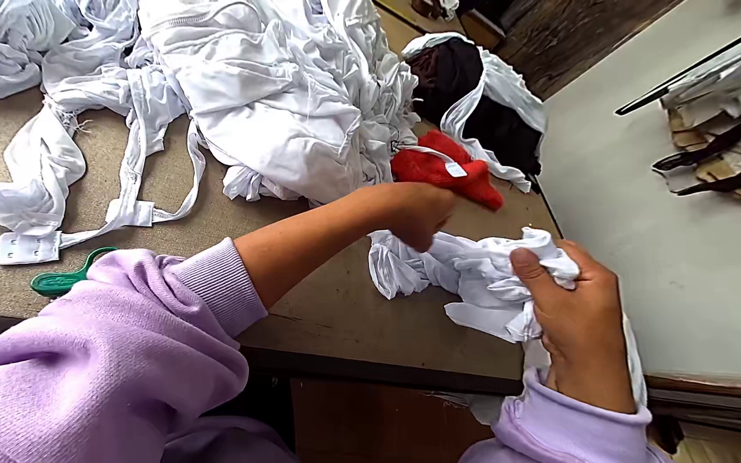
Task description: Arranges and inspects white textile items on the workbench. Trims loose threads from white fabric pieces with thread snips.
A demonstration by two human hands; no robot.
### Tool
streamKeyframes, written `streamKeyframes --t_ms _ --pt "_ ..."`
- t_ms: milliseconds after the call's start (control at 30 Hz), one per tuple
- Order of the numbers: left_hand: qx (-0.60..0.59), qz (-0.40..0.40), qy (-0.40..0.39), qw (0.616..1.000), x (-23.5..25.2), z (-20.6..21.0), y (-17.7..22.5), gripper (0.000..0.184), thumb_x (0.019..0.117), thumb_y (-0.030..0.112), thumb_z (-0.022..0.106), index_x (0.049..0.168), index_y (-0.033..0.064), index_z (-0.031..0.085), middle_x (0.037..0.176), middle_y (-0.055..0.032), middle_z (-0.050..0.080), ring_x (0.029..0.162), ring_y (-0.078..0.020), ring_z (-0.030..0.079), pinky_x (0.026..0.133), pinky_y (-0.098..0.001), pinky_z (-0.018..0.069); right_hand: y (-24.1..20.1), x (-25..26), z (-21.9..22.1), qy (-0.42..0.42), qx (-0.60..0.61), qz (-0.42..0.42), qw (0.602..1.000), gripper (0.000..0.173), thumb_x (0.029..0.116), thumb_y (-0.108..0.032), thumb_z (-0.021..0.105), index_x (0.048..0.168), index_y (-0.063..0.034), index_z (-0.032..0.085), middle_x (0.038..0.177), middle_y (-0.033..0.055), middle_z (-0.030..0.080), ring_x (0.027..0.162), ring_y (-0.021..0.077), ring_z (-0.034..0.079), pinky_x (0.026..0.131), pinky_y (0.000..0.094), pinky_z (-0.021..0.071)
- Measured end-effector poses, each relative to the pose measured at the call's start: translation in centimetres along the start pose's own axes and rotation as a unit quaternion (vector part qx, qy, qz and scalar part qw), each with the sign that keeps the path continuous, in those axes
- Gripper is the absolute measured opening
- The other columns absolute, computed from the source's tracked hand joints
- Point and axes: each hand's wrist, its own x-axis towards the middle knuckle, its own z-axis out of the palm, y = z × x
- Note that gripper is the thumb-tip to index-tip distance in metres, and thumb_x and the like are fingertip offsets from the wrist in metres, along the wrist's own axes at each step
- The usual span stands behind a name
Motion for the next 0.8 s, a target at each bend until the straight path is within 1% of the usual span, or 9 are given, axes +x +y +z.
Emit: streamKeyframes --t_ms 67,133,200,300,400,500,633,733,800 --pt "0.146 -0.071 -0.103 0.981 0.0 1.3 -0.3 0.024 0.0859 0.017 0.081 0.099 -0.0007 0.071 0.106 -0.0202 0.068 0.108 -0.0396 0.063 0.088 -0.0614 0.0493 -0.2 -0.1 -0.4 0.012 0.054 0.015 0.998 0.026 0.0965 -0.023 0.066 0.113 -0.0036 0.065 0.107 -0.0053 0.062 0.093 -0.0081 0.06 0.085 0.0126 0.0522" --pt "0.171 -0.073 -0.128 0.974 0.2 2.0 -0.6 0.016 0.0878 0.013 0.078 0.095 0.0001 0.07 0.105 -0.0199 0.067 0.107 -0.0396 0.062 0.087 -0.061 0.0487 -0.5 -0.2 -0.2 0.01 0.074 0.014 0.997 0.016 0.0941 -0.018 0.069 0.107 -0.0094 0.065 0.093 -0.0131 0.065 0.083 -0.0109 0.062 0.077 0.0107 0.0539" --pt "0.081 -0.028 -0.098 0.991 0.1 1.1 -0.3 0.016 0.0941 0.011 0.072 0.1 -0.0035 0.072 0.097 -0.0199 0.068 0.093 -0.0358 0.065 0.082 -0.057 0.0515 -0.6 -0.3 0.1 -0.025 0.073 0.005 0.997 0.021 0.0917 -0.019 0.072 0.107 -0.0114 0.059 0.089 -0.0137 0.061 0.08 -0.0114 0.06 0.073 0.0094 0.0525" --pt "-0.152 0.042 -0.013 0.987 0.0 0.1 0.9 0.017 0.1023 0.011 0.062 0.103 -0.0054 0.067 0.082 -0.0113 0.066 0.063 -0.0144 0.061 0.06 -0.0314 0.0533 -0.5 -0.2 0.7 -0.099 0.064 -0.015 0.993 0.05 0.0835 -0.028 0.078 0.125 -0.0072 0.061 0.105 -0.0061 0.066 0.09 -0.0075 0.063 0.081 0.0122 0.053" --pt "-0.351 0.104 0.032 0.93 0.3 0.2 1.6 0.02 0.1058 0.007 0.054 0.113 -0.0087 0.064 0.083 -0.0112 0.068 0.065 -0.0112 0.065 0.061 -0.0268 0.0555 -0.3 -0.2 1.3 -0.094 0.033 -0.041 0.994 0.025 0.0849 -0.021 0.079 0.103 -0.0064 0.069 0.088 -0.009 0.068 0.079 -0.0106 0.062 0.073 0.0104 0.0519" --pt "-0.189 0.091 0.098 0.973 0.6 0.0 -0.1 0.014 0.1006 0.003 0.057 0.105 -0.0064 0.067 0.082 -0.0093 0.065 0.071 -0.0145 0.061 0.066 -0.032 0.0514 -0.4 -0.5 0.8 -0.066 0.063 -0.001 0.996 0.012 0.0942 -0.019 0.069 0.104 -0.0123 0.067 0.084 -0.0151 0.066 0.075 -0.0122 0.061 0.07 0.0087 0.0528" --pt "0.083 -0.013 -0.018 0.996 0.9 2.0 -2.7 0.03 0.0921 0.023 0.076 0.108 -0.0018 0.072 0.115 -0.0218 0.067 0.118 -0.04 0.057 0.098 -0.0597 0.0434 -0.4 -0.5 0.5 -0.045 0.125 0.026 0.991 0.017 0.0915 -0.018 0.069 0.108 -0.0146 0.066 0.095 -0.0155 0.066 0.083 -0.0083 0.064 0.076 0.0127 0.0565" --pt "0.082 0.024 -0.003 0.996 1.2 2.2 -3.2 0.017 0.0969 0.013 0.067 0.098 -0.0034 0.072 0.102 -0.0186 0.069 0.105 -0.034 0.062 0.096 -0.0523 0.0431 -0.4 -0.6 0.5 -0.042 0.127 0.03 0.991 0.019 0.0886 -0.016 0.072 0.107 -0.0154 0.066 0.091 -0.0156 0.068 0.079 -0.0077 0.066 0.073 0.0131 0.0578" --pt "0.039 0.046 0.026 0.998 1.1 1.2 -2.6 0.018 0.1022 0.01 0.058 0.098 -0.005 0.067 0.09 -0.0158 0.066 0.089 -0.0289 0.063 0.084 -0.0477 0.049 -0.3 -0.5 0.6 -0.045 0.114 0.029 0.992 0.019 0.0875 -0.015 0.073 0.103 -0.0167 0.062 0.087 -0.0155 0.065 0.076 -0.0084 0.064 0.069 0.0118 0.0562"
